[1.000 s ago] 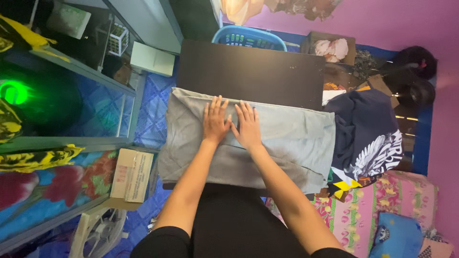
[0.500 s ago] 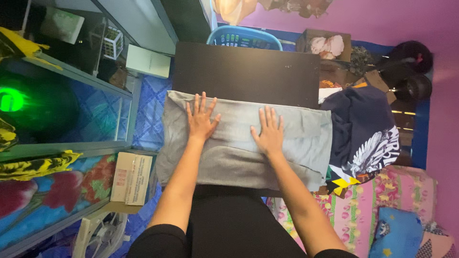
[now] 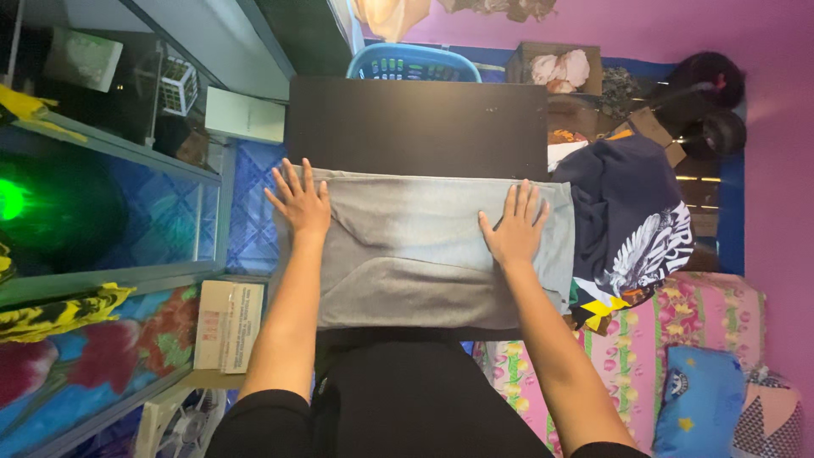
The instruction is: The person folds a gray sweatshirt on a table by tucking in the sleeves and sides, then smoothing the fabric before lifting the finished garment.
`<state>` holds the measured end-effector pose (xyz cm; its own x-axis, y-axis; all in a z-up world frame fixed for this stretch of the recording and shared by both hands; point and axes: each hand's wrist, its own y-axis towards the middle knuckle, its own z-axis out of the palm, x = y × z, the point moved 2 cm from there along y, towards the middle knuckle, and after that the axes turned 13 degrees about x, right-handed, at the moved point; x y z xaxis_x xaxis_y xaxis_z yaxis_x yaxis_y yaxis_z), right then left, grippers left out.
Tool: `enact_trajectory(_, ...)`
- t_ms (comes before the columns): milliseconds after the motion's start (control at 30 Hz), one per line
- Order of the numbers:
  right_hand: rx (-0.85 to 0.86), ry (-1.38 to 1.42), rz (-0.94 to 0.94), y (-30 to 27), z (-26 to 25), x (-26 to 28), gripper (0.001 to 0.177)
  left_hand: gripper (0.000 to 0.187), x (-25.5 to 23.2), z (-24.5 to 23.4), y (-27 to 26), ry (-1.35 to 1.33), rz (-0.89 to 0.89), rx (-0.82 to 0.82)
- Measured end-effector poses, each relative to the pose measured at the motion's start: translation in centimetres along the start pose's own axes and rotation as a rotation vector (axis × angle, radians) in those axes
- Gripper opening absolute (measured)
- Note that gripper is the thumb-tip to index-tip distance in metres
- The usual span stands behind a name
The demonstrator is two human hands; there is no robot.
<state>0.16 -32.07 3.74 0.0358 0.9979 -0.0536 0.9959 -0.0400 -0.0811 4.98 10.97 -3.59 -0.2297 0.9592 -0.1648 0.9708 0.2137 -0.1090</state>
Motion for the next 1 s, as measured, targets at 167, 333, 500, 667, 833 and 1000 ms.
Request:
enact_trajectory(167, 0.012, 0.097, -0.016, -1.4, -0.9, -0.3, 0.083, 0.071, -0.8, -1.7, -1.3, -0.065, -0.012, -0.027)
enact_trajectory(333, 0.063, 0.213, -0.1, -5.2, -2.0, 3.6, 0.083, 0.067, -6.1, -2.9, -8.2, -0.25, 0.25, -0.064)
enact_trajectory(500, 0.079, 0.409, -0.352, -10.5, -2.9, 9.4, 0.078, 0.065, -9.5, -3.6, -16.3, -0.357, 0.467, 0.023)
enact_trajectory(667, 0.139, 0.437, -0.531, -14.2, -2.9, 12.1, 0.077, 0.045, -10.1, -2.4, -21.0, -0.331, 0.717, 0.106)
enact_trajectory(833, 0.001, 0.509, -0.561, -16.0, -0.7, 11.8, 0.065, 0.052, -9.8, -2.1, -21.7, -0.274, 0.736, 0.125)
enact_trajectory(1000, 0.029, 0.462, -0.464, -16.7, -0.1, 10.7, 0.063, 0.057, -10.1, -2.6, -21.7, -0.232, 0.74, 0.134)
